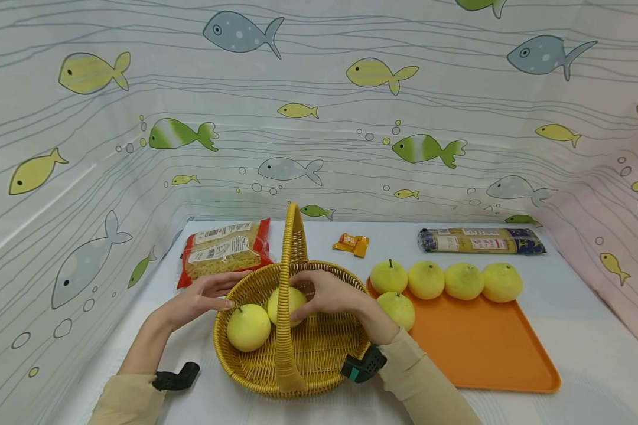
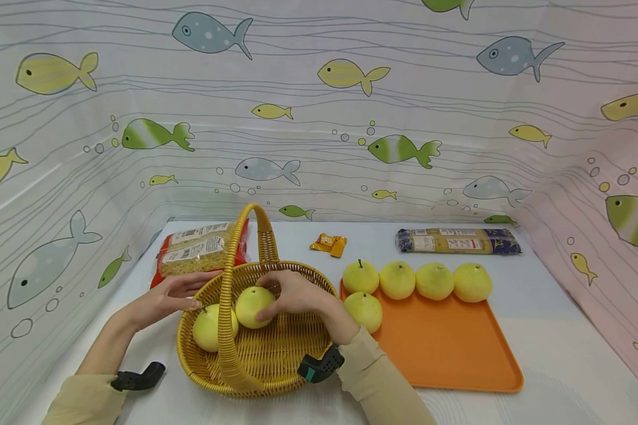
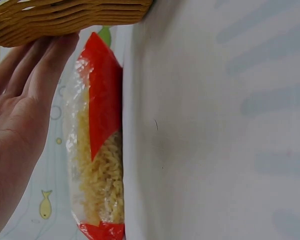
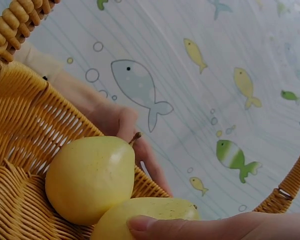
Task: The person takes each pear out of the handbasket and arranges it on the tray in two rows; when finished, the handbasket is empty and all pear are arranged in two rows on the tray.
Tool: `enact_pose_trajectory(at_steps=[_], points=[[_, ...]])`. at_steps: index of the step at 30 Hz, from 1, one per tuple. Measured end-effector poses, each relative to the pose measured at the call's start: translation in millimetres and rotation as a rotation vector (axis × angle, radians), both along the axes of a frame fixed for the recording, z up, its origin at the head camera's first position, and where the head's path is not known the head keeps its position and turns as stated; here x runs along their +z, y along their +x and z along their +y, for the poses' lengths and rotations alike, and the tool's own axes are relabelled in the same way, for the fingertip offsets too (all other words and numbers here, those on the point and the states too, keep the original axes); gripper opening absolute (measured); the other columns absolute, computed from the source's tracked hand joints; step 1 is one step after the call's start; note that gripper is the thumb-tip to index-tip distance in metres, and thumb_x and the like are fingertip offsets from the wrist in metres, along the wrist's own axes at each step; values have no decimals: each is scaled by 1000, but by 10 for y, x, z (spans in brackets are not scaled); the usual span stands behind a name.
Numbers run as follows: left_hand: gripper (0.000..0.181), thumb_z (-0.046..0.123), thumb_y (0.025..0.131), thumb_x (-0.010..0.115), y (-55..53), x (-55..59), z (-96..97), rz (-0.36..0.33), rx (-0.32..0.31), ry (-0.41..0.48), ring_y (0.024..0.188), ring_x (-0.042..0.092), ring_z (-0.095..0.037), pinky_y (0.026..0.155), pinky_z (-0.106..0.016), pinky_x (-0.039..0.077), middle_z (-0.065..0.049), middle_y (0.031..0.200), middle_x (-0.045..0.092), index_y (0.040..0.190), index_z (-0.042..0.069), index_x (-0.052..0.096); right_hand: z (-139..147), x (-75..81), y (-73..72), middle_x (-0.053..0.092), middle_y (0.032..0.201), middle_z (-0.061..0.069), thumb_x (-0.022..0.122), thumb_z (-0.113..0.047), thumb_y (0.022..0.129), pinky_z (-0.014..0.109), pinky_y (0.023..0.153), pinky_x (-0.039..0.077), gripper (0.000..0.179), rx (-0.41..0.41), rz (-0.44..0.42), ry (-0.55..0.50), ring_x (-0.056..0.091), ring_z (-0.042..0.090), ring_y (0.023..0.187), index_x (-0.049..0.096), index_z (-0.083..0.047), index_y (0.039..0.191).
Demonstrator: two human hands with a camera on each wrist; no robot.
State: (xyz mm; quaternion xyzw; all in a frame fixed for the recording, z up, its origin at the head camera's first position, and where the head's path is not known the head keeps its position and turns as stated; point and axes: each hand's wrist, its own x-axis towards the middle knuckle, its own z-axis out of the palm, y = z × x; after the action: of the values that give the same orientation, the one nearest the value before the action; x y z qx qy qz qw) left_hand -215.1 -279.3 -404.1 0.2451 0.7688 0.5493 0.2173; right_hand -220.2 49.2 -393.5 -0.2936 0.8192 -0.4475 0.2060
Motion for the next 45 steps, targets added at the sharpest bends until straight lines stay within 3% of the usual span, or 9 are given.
enact_pose_trajectory(at_steps=[7,15,23,31,40,45], points=[[61,8,95,59,-5,11,-4,-1,-5,4,129,52,-1,100,-21,46,-24,154,41,152,4,39,-9,-8,-6,63,130,-3,90,-29,73,26,95,48,73,41,32,55,59,15,121,59,-14,137],[61,8,95,60,-12,4,-10,-1,-7,9,129,53,-2,100,-22,46,-24,153,42,152,3,39,-14,-5,-7,69,118,-7,90,-28,72,24,90,51,70,68,61,53,62,7,109,63,-13,134],[61,7,95,59,-21,-14,-8,5,-19,11,129,53,-3,100,-22,46,-24,153,43,153,3,38,84,122,19,68,116,-15,90,-34,70,29,93,51,70,23,50,33,62,5,109,64,-23,134],[61,5,96,58,-15,-6,-8,-5,-37,38,130,52,-3,101,-22,45,-24,153,42,153,0,36,141,273,67,68,114,-15,90,-32,71,43,99,50,67,43,36,-7,63,5,105,65,-23,132],[61,5,96,58,0,-13,7,-11,-36,44,129,54,-5,100,-23,46,-24,152,43,152,-1,37,232,399,120,67,118,-13,89,-30,74,28,90,53,66,70,40,-22,63,7,105,63,-22,134],[61,6,95,59,6,7,13,-9,-33,39,131,52,-4,100,-22,46,-26,154,39,153,0,37,338,484,149,68,118,-11,88,-30,75,29,89,55,63,83,75,-50,66,8,103,64,-22,133]])
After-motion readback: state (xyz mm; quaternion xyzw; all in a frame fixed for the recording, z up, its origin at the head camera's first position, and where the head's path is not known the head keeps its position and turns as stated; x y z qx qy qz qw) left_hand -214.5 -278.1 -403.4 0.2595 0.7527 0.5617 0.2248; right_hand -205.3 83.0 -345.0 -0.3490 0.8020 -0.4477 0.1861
